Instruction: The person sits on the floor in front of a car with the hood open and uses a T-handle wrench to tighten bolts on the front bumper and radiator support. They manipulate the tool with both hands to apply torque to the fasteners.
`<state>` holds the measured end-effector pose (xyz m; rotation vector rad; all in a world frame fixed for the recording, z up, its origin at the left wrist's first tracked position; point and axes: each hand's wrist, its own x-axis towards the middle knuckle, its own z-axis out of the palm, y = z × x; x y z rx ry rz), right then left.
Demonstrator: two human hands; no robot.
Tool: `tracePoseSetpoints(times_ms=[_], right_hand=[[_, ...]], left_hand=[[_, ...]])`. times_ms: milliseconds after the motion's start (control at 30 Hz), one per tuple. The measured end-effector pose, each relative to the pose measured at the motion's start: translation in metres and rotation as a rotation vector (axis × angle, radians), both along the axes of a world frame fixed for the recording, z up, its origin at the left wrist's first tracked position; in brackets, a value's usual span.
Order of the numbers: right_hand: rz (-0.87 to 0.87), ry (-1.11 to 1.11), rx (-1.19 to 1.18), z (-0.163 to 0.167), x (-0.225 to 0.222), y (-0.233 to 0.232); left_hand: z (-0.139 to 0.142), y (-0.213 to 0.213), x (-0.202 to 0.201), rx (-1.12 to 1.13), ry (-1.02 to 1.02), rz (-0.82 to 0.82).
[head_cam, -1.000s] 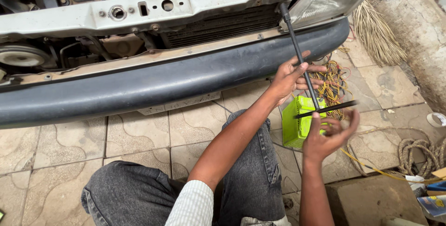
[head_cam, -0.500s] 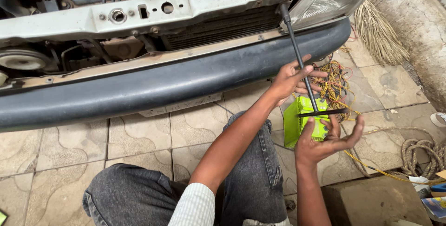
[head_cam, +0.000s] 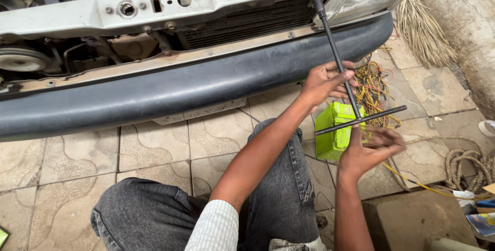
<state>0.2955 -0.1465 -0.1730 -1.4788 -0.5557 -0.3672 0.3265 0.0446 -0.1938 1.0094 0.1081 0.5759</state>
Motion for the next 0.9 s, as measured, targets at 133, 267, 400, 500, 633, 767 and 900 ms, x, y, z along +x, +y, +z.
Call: tracePoseSetpoints(times_ms=[133,267,400,500,633,767,900], right_hand=[[0.335,0.283,0.196,-0.006,-0.004,0.002],[0.131,-0.115,-0.201,-0.003,0.012,-0.003],[0.077,-0.368,-0.294,-0.008,0.016,-0.009],[0.151,-0.14,-0.131,-0.015,0.01,-0.013],[0.14,-0.061,-0.083,-0.018,0.011,-0.013],[0.274,0.16,0.092,-0.016,0.021,-0.008],[0.295,0.139,0.099,-0.014,0.025,-0.003]], left_hand=[[0.003,0.002,-0.003,-0.007,-0.069,-0.087],[0.009,0.002,-0.01,0.03,-0.066,-0.142],[0.014,-0.003,-0.014,0.014,-0.176,-0.208],[0.015,-0.011,-0.014,0.045,-0.188,-0.233],[0.017,-0.016,-0.011,0.082,-0.131,-0.195],[0.017,-0.013,-0.007,0.057,-0.13,-0.142],[0.013,-0.01,-0.005,0.013,-0.134,-0.126]])
